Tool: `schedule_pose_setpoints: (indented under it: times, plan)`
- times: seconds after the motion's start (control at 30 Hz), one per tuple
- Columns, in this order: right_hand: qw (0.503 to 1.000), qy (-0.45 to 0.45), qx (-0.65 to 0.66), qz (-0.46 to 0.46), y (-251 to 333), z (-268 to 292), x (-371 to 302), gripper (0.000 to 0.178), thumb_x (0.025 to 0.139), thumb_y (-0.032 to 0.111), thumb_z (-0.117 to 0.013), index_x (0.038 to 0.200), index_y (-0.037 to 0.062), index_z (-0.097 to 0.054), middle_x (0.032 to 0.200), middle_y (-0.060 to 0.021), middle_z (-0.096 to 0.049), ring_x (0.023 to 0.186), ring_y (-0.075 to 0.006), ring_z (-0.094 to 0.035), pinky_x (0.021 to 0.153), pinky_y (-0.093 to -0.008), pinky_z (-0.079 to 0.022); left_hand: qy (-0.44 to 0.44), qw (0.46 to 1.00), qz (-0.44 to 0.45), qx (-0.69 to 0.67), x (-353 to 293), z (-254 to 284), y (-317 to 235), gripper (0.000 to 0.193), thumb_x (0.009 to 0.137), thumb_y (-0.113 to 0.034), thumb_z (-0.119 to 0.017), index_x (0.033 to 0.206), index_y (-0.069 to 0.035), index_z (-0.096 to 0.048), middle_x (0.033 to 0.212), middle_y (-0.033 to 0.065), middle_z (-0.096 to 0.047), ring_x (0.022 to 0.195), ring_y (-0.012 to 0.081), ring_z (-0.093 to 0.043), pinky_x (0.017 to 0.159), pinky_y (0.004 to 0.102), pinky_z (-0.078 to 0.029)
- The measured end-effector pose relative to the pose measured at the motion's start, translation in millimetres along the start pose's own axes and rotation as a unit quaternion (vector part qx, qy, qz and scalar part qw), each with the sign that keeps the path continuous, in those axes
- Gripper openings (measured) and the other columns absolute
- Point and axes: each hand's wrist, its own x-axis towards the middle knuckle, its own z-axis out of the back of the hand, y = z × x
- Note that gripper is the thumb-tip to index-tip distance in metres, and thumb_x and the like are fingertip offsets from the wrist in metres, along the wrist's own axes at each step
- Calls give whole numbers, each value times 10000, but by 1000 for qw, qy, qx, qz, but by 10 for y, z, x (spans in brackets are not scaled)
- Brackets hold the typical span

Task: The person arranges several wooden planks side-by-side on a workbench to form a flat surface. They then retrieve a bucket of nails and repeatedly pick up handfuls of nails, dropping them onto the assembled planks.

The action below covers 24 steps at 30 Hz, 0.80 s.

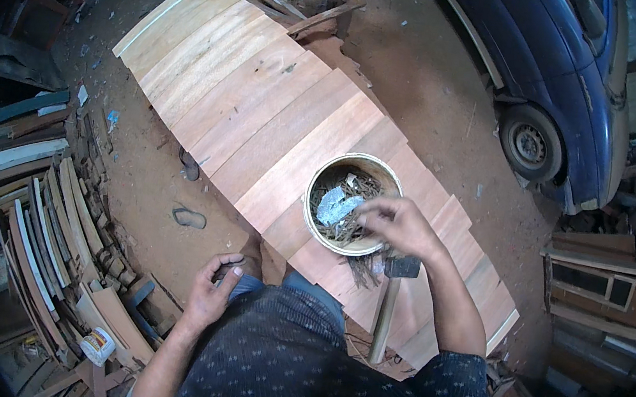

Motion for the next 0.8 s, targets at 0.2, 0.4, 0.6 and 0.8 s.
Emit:
schedule_pose_setpoints:
  times: [0.2, 0.4, 0.6, 0.8]
  plan:
    - [926, -76, -314, 195, -28, -245, 292, 416, 923, 164, -662, 1300, -7, -613, 1217, -214, -639, 1133, -398, -615, 1002, -468, -487, -8, 998, 9, -57, 124, -56, 87, 281, 1022, -97, -620, 1268, 37, -610, 1202, 109, -683, 1073, 176, -659, 975, 321, -530]
    - [917, 112, -352, 154, 48, -136, 343, 303, 967, 251, -635, 1179, 35, -632, 1155, -185, -651, 1056, -373, -641, 904, -469, -511, -32, 999, 18, -30, 98, -106, -11, 286, 1014, -121, -640, 1258, 27, -629, 1178, 98, -699, 1084, 145, -639, 981, 301, -502]
    - [954, 121, -242, 127, -19, 18, 207, 251, 988, 258, -610, 996, 17, -679, 854, -175, -685, 857, -372, -680, 765, -474, -527, -53, 997, 27, -54, 48, -56, 220, 286, 1022, -109, -627, 1276, 22, -610, 1174, 102, -691, 1066, 162, -649, 977, 314, -515]
    - [890, 7, -448, 80, -119, -154, 896, 196, 955, 145, -579, 1011, 16, -716, 907, -231, -713, 889, -392, -704, 807, -502, -545, -45, 998, 26, -18, 33, -102, 17, 285, 1020, -129, -636, 1264, 17, -619, 1180, 101, -696, 1062, 158, -649, 982, 319, -506]
